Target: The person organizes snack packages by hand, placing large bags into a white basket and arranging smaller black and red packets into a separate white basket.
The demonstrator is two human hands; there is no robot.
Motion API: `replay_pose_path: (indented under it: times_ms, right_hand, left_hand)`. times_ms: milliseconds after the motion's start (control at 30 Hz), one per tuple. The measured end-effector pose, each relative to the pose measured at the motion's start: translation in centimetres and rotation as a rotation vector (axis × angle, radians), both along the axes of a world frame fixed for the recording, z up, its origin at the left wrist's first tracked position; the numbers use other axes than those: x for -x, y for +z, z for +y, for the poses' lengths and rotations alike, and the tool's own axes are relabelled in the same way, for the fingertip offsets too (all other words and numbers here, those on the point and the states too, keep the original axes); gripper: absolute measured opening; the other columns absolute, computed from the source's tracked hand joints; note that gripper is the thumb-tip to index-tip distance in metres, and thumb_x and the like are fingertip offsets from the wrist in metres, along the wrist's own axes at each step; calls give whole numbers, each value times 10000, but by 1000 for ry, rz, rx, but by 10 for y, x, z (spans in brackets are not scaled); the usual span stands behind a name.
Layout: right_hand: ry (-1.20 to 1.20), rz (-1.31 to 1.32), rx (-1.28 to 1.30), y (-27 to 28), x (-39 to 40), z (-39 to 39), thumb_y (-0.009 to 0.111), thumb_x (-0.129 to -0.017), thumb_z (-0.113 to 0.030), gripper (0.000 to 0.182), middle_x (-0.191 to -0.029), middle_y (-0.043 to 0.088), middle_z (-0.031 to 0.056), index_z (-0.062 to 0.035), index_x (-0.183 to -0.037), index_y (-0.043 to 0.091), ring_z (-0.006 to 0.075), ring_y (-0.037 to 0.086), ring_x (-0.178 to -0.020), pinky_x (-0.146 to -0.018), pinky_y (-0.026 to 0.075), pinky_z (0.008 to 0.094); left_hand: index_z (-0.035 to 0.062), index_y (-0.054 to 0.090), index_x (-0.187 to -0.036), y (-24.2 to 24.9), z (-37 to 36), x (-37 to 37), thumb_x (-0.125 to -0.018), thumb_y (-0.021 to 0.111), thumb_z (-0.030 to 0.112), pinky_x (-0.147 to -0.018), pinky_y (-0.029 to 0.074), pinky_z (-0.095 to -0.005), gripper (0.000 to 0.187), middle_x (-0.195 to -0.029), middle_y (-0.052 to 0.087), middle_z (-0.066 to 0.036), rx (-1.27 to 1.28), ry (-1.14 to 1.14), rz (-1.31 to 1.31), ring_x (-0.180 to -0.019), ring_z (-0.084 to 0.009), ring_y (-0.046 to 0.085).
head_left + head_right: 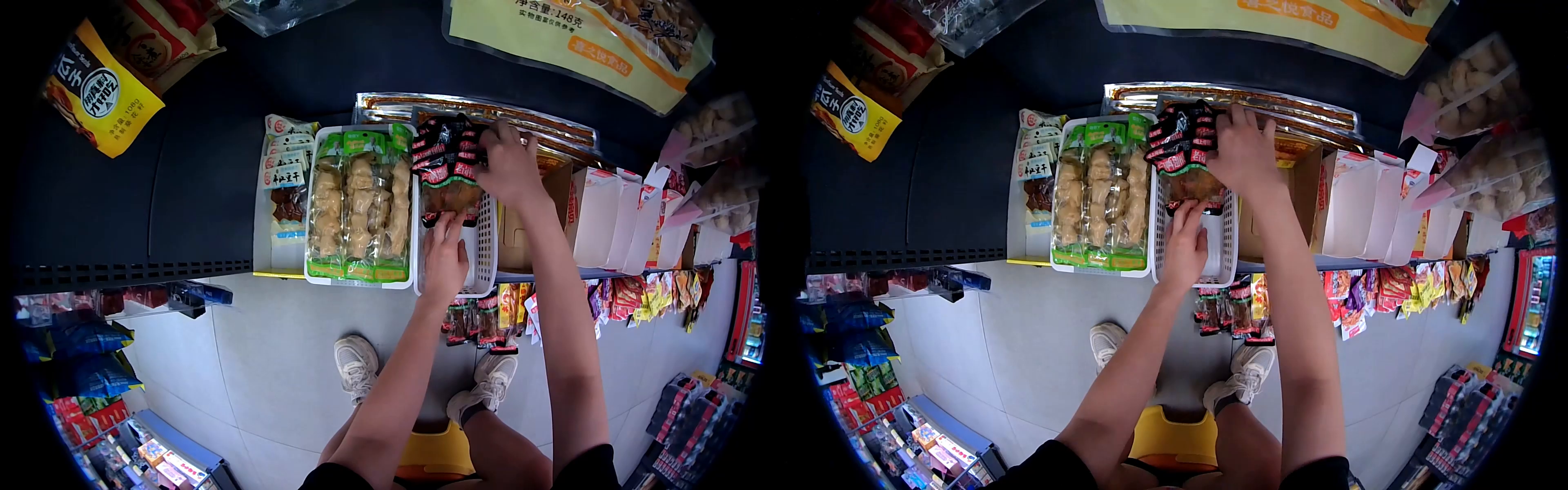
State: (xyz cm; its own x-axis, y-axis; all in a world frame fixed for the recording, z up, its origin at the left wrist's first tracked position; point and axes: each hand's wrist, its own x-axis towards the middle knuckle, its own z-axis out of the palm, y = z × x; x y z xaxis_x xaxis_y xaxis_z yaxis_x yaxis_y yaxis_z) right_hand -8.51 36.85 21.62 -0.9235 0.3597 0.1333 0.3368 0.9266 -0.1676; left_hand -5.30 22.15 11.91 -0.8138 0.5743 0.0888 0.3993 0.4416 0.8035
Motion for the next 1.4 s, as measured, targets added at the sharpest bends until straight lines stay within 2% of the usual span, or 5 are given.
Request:
replay_pose_path:
  times_ms: [533,1000,1100,1167,1400]
  right_hand:
    - [54,10,-91,-19,-14,-12,689,-572,-167,591,-1305,250,118,-37,-1073,406,266,240,-1216,-988,146,511]
    - [24,116,-56,-23,-24,-15,694,-600,-195,627,-1330,206,101,-53,-1116,367,243,225,-1221,-1000,112,492]
    - [-61,355,-1,-15,-42,-26,634,-647,-118,490,-1227,337,148,-39,-1079,417,286,346,-1131,-948,260,444]
    - [-200,489,397,-26,-56,-40,558,-686,-40,380,-1077,445,180,-12,-1050,450,344,452,-977,-812,396,391]
    - [-105,349,712,-81,-60,-88,402,-725,5,370,-1008,473,213,-8,-1090,460,385,468,-918,-776,409,398]
  left_hand:
    - [67,416,-1176,-14,0,0,-767,452,22,-967,248,-409,413,-1319,287,-125,20,-60,1,-1236,-241,244]
    - [46,345,-1216,-6,-1,1,-732,448,-39,-930,313,-356,502,-1201,355,-186,-68,123,-105,-1108,-346,363]
    - [47,339,-1223,-7,-1,0,-729,449,-40,-933,310,-359,513,-1211,339,-186,-51,119,-105,-1114,-348,355]
    - [46,335,-1227,-8,0,1,-727,452,-40,-933,309,-361,520,-1214,332,-188,-35,117,-103,-1120,-349,350]
    - [123,202,-1315,-12,-2,1,-772,460,78,-917,319,-375,603,-1223,314,-180,-102,71,-84,-1106,-346,357]
